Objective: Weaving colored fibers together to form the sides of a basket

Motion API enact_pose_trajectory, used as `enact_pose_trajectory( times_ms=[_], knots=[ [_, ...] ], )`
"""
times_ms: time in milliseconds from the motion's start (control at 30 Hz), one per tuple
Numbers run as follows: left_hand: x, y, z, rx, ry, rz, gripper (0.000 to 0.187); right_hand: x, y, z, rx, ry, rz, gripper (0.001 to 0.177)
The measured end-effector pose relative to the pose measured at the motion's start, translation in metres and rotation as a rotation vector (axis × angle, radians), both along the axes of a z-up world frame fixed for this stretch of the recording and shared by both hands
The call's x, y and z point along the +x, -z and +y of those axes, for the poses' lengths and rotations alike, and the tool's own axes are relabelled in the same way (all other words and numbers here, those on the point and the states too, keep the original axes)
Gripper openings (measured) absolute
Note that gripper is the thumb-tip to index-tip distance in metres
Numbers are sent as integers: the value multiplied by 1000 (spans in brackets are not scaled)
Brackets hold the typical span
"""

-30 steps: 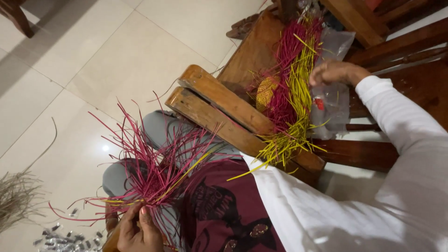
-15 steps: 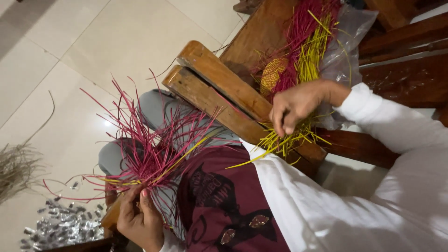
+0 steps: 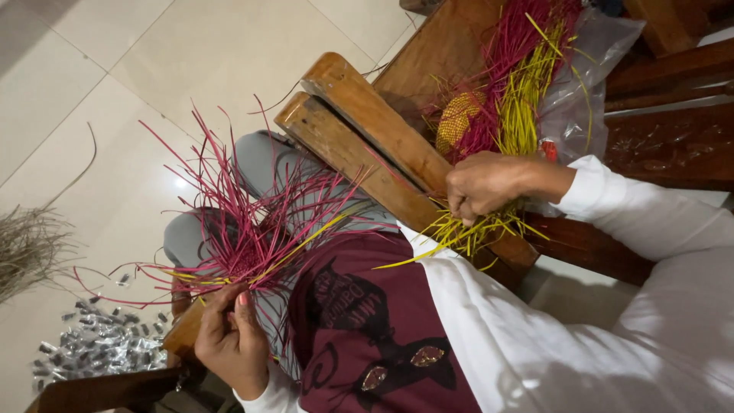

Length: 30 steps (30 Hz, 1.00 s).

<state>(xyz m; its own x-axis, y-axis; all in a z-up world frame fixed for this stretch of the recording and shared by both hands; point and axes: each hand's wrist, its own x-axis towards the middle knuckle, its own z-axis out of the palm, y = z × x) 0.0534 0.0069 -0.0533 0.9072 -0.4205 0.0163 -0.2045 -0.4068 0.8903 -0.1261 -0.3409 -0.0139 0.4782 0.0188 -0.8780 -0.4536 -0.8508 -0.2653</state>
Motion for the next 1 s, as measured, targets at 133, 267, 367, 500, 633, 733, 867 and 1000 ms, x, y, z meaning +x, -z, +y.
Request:
enact_pose_trajectory(
  times_ms=[133,267,367,500,633,733,867,1000],
  knots=[
    [0,-2,0,-2,15,20,14,5,-3,12,-23,49,-35,22],
    [2,2,3,-27,13,6,13,-3,8,12,-19,80,-64,20],
    [2,3,6,-66,24,-14,13,-7,12,2,-17,60,-56,22],
    [2,6,8,-78,19,2,13,-6,6,-5,62,111,-67,23],
    [2,6,9,-86,10,17,13,-3,0,-5,136,194,-181,25],
    [2,1,2,-95,22,-32,13,14,-10,4,258,185,-302,14],
    [-2,-1,-13,-175,86,17,13,68,-36,46,413,151,-448,10],
    [-11,2,-30,-618,318,357,40,125,-30,99,732,-36,-830,10]
  ],
)
